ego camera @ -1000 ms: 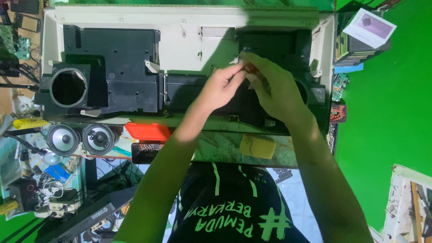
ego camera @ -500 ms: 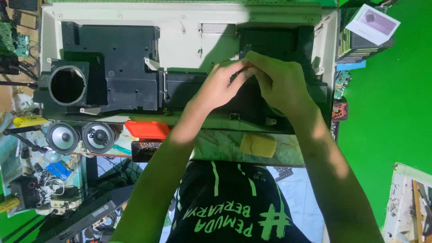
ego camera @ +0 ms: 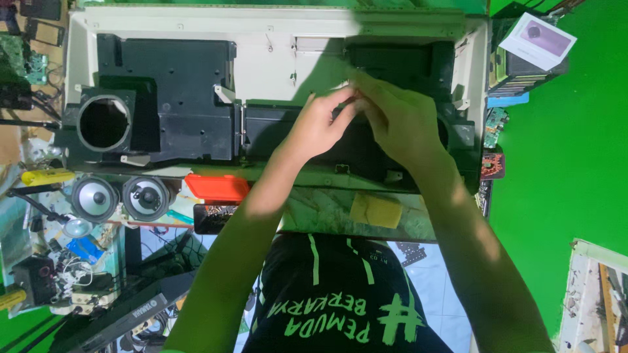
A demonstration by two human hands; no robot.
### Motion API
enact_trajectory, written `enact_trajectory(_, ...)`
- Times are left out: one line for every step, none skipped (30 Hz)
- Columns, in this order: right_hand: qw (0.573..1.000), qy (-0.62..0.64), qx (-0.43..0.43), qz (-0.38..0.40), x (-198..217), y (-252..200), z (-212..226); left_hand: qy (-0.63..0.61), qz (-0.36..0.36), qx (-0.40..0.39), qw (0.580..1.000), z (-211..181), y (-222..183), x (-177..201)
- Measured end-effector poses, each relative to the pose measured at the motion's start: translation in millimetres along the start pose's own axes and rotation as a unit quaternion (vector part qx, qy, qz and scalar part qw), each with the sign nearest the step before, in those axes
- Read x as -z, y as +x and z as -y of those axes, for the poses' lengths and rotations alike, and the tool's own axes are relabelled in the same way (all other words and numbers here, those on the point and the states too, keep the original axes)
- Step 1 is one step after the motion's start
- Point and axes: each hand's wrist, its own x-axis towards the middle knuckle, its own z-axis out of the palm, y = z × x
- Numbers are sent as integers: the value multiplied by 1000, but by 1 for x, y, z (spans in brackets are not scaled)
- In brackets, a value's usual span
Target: The person works on the internal components of a large speaker housing, using a screwdriver to remove and replace small parts, and handling a small orange box containing screws.
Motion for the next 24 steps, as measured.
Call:
enact_trajectory(999,27,-19,-6,-2,-3,-1,-18,-15,2,1000,-2,-2,1)
enact_trajectory(998,54,-38,-13,-5,-6,-3,-35,-30,4,999,-4,-5,3)
enact_trajectory(999,21,-22,-23,-9,-8,-5,-94,-56,1,994,-7,-6,5)
enact_trajectory(999,-12,-6,-34,-17,-11,-5,-153,-82,-1,985,-9,-7,8)
enact_trajectory(998,-43,8,-42,-23,-17,-6,-212,-106,0,971,-11,-11,9)
enact_trajectory(999,-13,-6,-37,-27,-23,-7,-271,-125,21,954,-12,-13,10)
enact_trajectory(999,19,-18,-31,-32,-30,-7,-327,-146,44,933,-13,-18,12)
enact_trajectory(998,52,-31,-24,-37,-37,-7,-381,-166,67,907,-13,-24,14)
enact_trajectory(995,53,-83,-21,-40,-42,-5,-403,-186,94,891,-13,-30,17)
enact_trajectory(989,55,-134,-18,-42,-46,-4,-424,-206,122,873,-14,-37,19)
enact_trajectory(981,56,-185,-14,-43,-49,-1,-445,-225,149,854,-14,-44,20)
enact_trajectory(975,91,-204,-15,-42,-54,4,-466,-236,158,838,-14,-53,21)
enact_trajectory(967,125,-222,-16,-39,-60,9,-485,-247,165,822,-16,-63,22)
enact_trajectory(958,160,-239,-17,-36,-64,16,-505,-258,172,806,-18,-72,23)
enact_trajectory(959,155,-239,-5,-36,-65,22,-520,-247,164,801,-19,-83,28)
enact_trajectory(959,150,-239,7,-33,-66,27,-534,-236,157,796,-20,-95,33)
enact_trajectory(960,147,-237,18,-32,-67,33,-548,-226,147,792,-23,-107,37)
enact_trajectory(956,152,-250,32,-33,-71,43,-537,-187,149,809,-28,-122,39)
enact_trajectory(953,153,-259,43,-34,-73,51,-527,-146,145,824,-30,-134,42)
enact_trajectory(949,155,-269,54,-36,-73,57,-516,-105,142,838,-30,-144,45)
enact_trajectory(956,142,-248,63,-38,-75,64,-518,-87,149,838,-30,-153,46)
enact_trajectory(962,130,-228,71,-42,-78,70,-520,-69,155,837,-27,-160,47)
enact_trajectory(967,115,-208,85,-45,-84,75,-525,-54,163,833,-23,-171,44)
enact_trajectory(964,105,-223,99,-49,-91,80,-511,-58,165,841,-17,-181,40)
